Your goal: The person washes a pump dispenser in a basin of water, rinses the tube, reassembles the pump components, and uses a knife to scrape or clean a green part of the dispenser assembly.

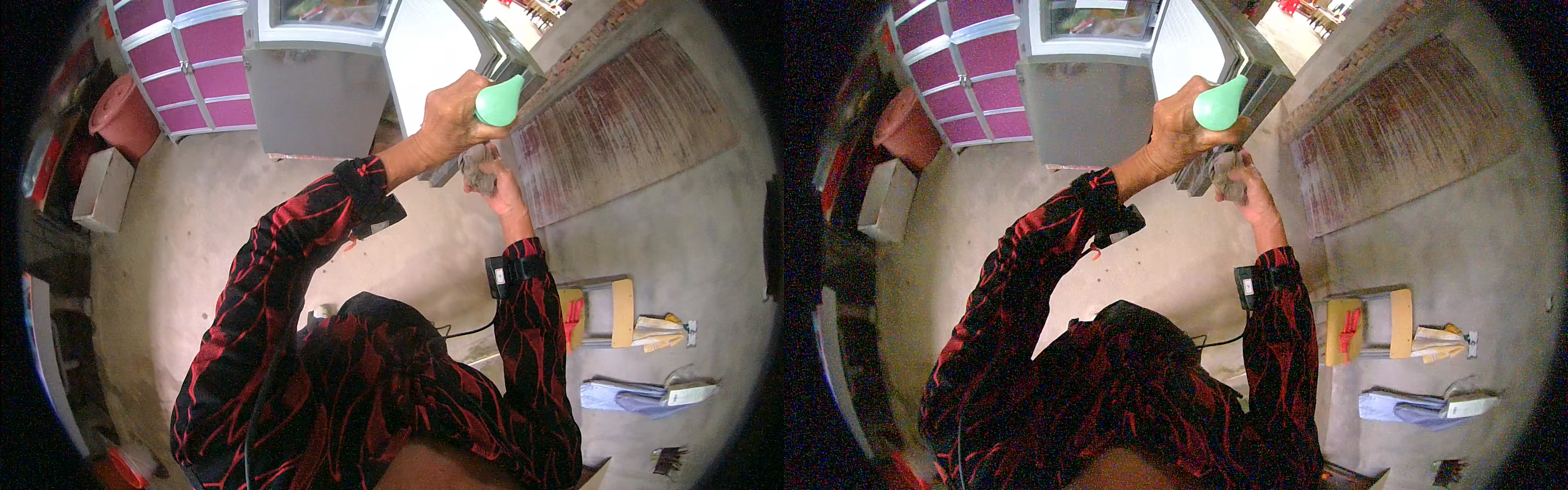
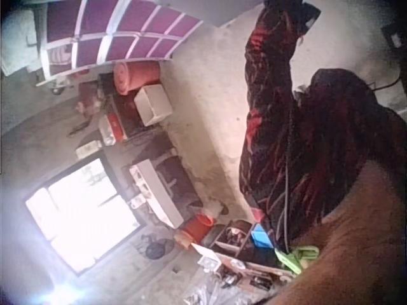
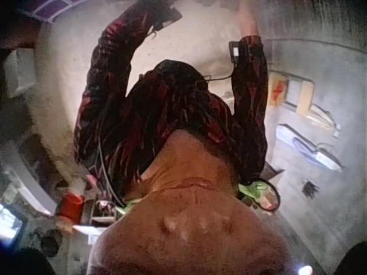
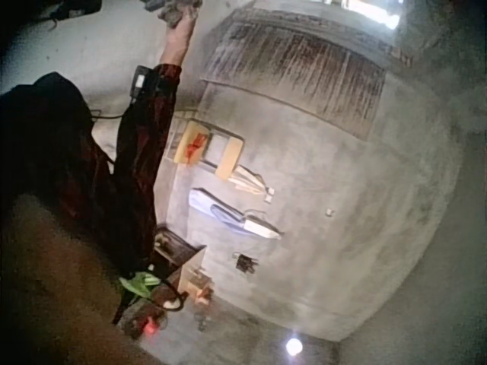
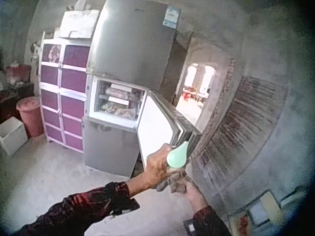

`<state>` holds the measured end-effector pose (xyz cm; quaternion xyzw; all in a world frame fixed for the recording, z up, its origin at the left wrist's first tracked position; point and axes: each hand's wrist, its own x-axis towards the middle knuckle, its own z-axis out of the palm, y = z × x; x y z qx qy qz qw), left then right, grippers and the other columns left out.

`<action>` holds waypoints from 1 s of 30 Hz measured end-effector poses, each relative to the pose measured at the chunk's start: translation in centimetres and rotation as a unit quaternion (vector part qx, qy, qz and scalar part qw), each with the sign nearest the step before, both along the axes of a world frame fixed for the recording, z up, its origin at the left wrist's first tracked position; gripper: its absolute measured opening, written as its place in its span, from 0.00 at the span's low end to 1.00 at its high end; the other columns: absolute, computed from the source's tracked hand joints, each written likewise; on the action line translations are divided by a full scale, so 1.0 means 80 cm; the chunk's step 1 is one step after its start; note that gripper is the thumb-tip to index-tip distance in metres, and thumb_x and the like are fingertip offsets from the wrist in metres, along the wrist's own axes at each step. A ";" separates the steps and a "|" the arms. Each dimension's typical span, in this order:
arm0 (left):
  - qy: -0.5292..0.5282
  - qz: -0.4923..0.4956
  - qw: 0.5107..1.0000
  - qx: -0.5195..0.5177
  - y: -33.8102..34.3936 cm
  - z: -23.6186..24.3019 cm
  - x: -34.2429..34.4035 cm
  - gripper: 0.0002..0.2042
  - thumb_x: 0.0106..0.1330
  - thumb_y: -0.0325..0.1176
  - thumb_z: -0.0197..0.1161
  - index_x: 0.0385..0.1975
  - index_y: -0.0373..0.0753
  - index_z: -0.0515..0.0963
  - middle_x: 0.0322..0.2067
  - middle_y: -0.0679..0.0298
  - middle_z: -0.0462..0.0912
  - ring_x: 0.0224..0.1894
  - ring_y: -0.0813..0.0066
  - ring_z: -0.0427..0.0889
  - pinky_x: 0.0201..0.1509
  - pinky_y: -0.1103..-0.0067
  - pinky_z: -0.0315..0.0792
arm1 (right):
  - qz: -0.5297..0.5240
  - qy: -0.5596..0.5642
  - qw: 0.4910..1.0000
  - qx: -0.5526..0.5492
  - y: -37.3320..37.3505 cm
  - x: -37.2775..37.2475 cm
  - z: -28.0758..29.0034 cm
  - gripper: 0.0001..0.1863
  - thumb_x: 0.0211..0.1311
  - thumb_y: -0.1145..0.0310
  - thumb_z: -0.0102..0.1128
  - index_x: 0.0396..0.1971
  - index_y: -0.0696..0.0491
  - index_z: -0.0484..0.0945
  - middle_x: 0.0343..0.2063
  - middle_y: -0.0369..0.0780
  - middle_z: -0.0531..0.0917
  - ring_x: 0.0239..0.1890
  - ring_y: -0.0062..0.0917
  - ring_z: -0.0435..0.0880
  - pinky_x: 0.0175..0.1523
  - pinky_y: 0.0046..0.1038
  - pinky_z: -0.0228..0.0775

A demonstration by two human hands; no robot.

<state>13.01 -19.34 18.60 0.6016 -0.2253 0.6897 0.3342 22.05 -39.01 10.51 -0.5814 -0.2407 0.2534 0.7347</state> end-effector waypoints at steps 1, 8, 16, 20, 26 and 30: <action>-0.016 0.002 1.000 0.007 0.003 0.003 0.001 0.19 0.46 0.40 0.75 0.31 0.38 0.76 0.25 0.63 0.75 0.23 0.71 0.77 0.24 0.77 0.73 | 0.002 0.002 1.000 -0.001 0.002 -0.001 -0.001 0.23 0.53 0.65 0.60 0.50 0.43 0.64 0.36 0.39 0.78 0.29 0.31 0.80 0.26 0.36 0.74; -0.063 -0.013 0.997 0.030 0.010 0.018 -0.013 0.20 0.44 0.41 0.76 0.32 0.39 0.75 0.27 0.63 0.76 0.24 0.70 0.78 0.24 0.77 0.73 | -0.028 0.010 0.998 -0.054 -0.013 -0.008 -0.008 0.31 0.52 0.68 0.59 0.58 0.44 0.61 0.39 0.38 0.77 0.32 0.29 0.80 0.25 0.33 0.74; 0.063 -0.056 0.988 0.132 0.018 -0.090 0.027 0.19 0.49 0.35 0.74 0.38 0.35 0.75 0.32 0.59 0.78 0.32 0.69 0.82 0.31 0.78 0.79 | -0.027 0.010 0.998 -0.050 -0.009 0.003 -0.020 0.38 0.51 0.70 0.57 0.65 0.43 0.57 0.43 0.37 0.76 0.37 0.27 0.79 0.25 0.32 0.75; 0.056 -0.061 0.987 0.140 0.013 -0.063 0.026 0.21 0.49 0.38 0.75 0.38 0.35 0.75 0.31 0.59 0.78 0.31 0.68 0.82 0.29 0.78 0.78 | -0.034 0.004 0.998 -0.055 -0.020 0.007 -0.018 0.33 0.52 0.69 0.56 0.61 0.45 0.62 0.42 0.37 0.77 0.36 0.27 0.79 0.26 0.32 0.74; -0.037 -0.046 0.991 0.119 0.017 0.015 0.017 0.22 0.49 0.40 0.76 0.37 0.35 0.75 0.29 0.60 0.77 0.28 0.70 0.81 0.28 0.79 0.77 | -0.033 0.032 0.998 -0.041 -0.024 0.007 -0.029 0.24 0.54 0.67 0.55 0.53 0.52 0.68 0.39 0.40 0.79 0.33 0.30 0.81 0.31 0.34 0.74; -0.004 -0.077 0.994 0.081 0.001 -0.029 0.048 0.19 0.47 0.39 0.74 0.34 0.39 0.73 0.30 0.63 0.74 0.26 0.67 0.77 0.26 0.76 0.75 | -0.073 0.088 0.990 -0.081 -0.037 -0.002 -0.051 0.21 0.54 0.66 0.55 0.49 0.55 0.71 0.36 0.41 0.80 0.32 0.32 0.81 0.33 0.34 0.74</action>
